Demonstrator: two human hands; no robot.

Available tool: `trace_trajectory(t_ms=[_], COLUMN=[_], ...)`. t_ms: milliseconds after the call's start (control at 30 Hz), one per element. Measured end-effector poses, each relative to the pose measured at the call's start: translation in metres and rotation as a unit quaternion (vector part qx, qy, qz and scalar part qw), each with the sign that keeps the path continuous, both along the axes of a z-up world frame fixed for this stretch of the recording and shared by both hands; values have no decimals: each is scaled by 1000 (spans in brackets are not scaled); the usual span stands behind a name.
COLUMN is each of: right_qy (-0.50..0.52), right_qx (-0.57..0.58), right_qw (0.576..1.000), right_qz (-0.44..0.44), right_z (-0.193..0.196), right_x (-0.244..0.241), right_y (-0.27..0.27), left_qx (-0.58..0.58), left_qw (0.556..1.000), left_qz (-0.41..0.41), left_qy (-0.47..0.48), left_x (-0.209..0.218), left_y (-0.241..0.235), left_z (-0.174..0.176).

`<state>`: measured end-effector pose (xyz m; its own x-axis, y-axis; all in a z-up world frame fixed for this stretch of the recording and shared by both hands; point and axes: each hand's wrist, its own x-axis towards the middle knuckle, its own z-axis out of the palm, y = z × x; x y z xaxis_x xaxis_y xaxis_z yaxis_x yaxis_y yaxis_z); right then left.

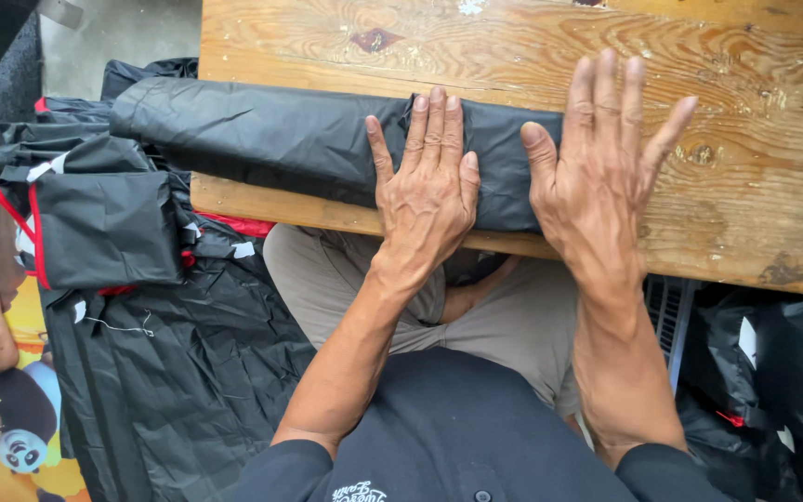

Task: The person folds a large black fabric item on a wooden table, smoothing it with a brush and rolling it tightly. They then fold the roll into a compact bundle and place it inside a small black drawstring bag.

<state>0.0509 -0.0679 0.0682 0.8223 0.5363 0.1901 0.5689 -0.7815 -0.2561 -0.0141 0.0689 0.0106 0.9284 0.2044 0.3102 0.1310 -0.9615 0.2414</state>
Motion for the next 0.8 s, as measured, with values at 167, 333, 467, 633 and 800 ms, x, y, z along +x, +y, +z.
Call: trace_trajectory(t_ms=[167, 333, 467, 633, 800], right_qy=[12, -103, -110, -71, -86], right_qx=[-60, -9, -21, -2, -2], right_qw=[998, 993, 993, 996, 996], right_qz=[31, 52, 47, 48, 39], right_z=[-17, -31, -33, -17, -30], right_x=[-2, -3, -5, -16, -15], right_y=[25, 25, 23, 29, 28], left_qx=[-13, -18, -8, -1, -3], left_qw=[1000, 999, 1000, 1000, 1000], left_qz=[6, 6, 7, 13, 15], left_qy=[-4, -26, -6, -9, -11], left_x=[1, 1, 0, 0, 3], left_y=[1, 2, 0, 1, 1], left_z=[-1, -1, -5, -6, -5])
